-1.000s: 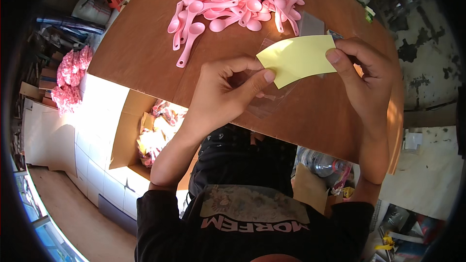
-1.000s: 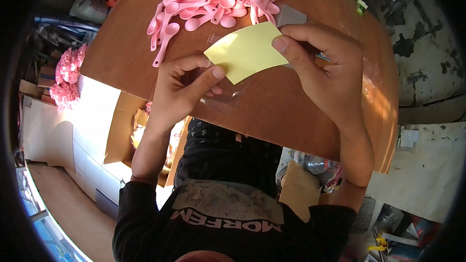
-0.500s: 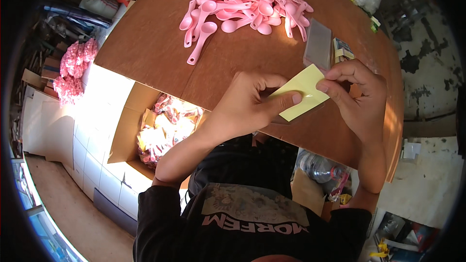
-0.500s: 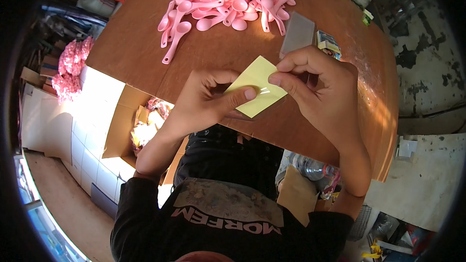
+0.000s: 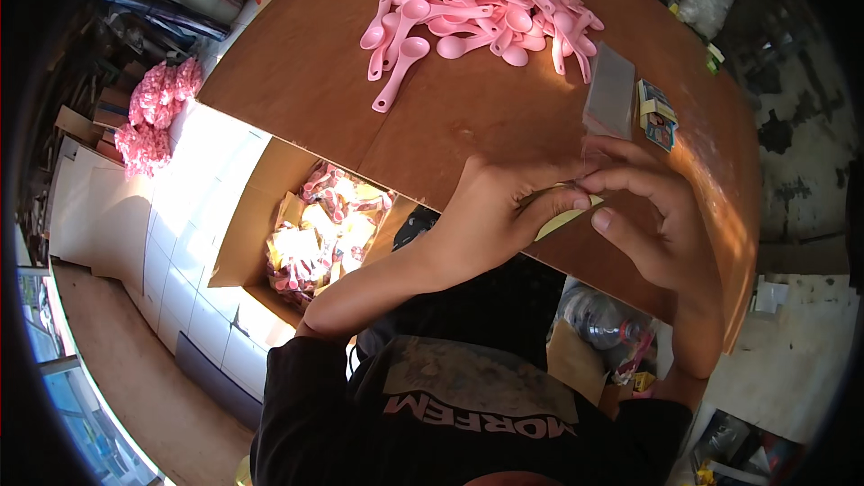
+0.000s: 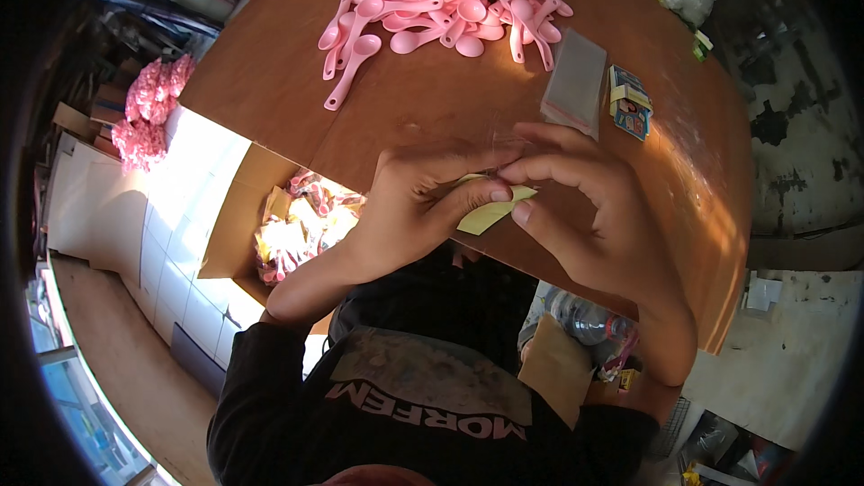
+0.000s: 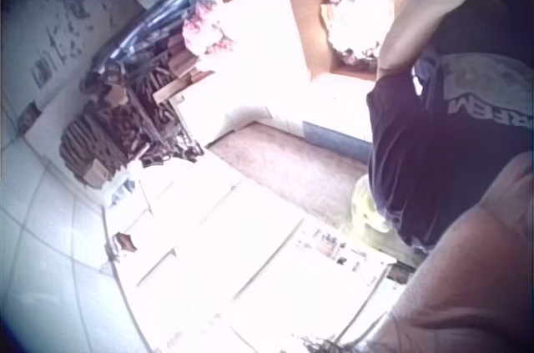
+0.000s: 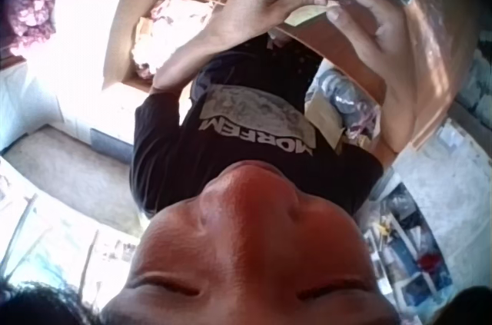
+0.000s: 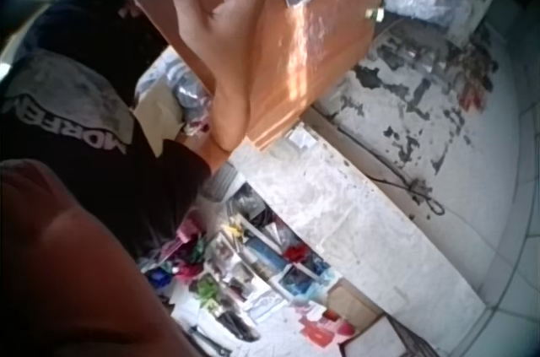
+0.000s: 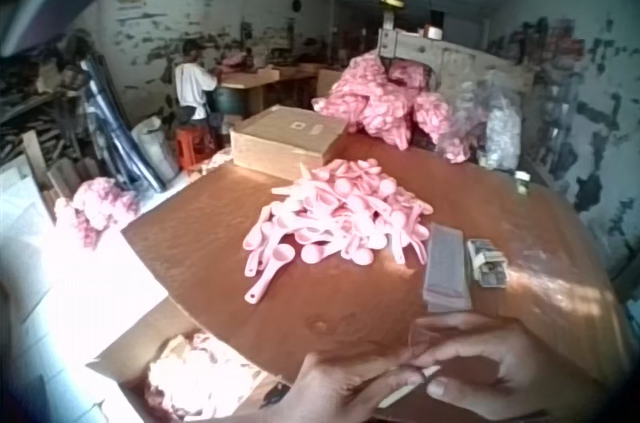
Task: Packaging a pink plastic spoon and a card into a small plastic bag.
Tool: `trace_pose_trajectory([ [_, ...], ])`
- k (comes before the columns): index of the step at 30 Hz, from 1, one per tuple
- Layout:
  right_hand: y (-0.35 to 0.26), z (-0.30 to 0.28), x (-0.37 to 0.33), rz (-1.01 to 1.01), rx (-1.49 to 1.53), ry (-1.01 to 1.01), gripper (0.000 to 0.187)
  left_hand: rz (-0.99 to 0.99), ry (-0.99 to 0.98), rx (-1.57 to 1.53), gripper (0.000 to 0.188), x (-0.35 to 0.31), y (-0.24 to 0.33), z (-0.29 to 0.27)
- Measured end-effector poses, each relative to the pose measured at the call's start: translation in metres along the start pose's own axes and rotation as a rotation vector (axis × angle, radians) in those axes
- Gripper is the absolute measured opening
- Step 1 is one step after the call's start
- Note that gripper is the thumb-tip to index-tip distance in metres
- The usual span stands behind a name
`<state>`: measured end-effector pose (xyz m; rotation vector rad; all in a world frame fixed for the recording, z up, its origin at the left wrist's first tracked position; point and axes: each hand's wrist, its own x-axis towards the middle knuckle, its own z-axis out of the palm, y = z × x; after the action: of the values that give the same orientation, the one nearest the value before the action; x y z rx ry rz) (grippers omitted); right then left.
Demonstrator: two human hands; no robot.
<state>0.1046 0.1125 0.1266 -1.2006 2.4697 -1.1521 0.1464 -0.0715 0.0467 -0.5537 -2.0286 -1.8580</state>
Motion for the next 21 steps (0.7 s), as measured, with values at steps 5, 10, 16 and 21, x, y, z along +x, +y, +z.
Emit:
trace_pose_trajectory([
  [5,-0.014,0.009,-0.004,0.266,0.049,-0.127,0.017,0.074,-0.08,-0.004,0.041,-0.003,0.004,0.007],
  [10,-0.003,0.021,-0.019,0.318,-0.118,-0.068,0.016,0.294,-0.039,0.189,0.046,-0.001,0.013,-0.009],
  [16,-0.004,0.016,-0.022,0.31,0.052,-0.04,0.015,0.054,0.145,0.963,0.024,0.034,-0.031,-0.101],
  [21,0.004,0.021,-0.027,0.271,0.095,0.038,0.012,-0.17,-0.07,1.295,0.02,0.045,-0.063,-0.117],
])
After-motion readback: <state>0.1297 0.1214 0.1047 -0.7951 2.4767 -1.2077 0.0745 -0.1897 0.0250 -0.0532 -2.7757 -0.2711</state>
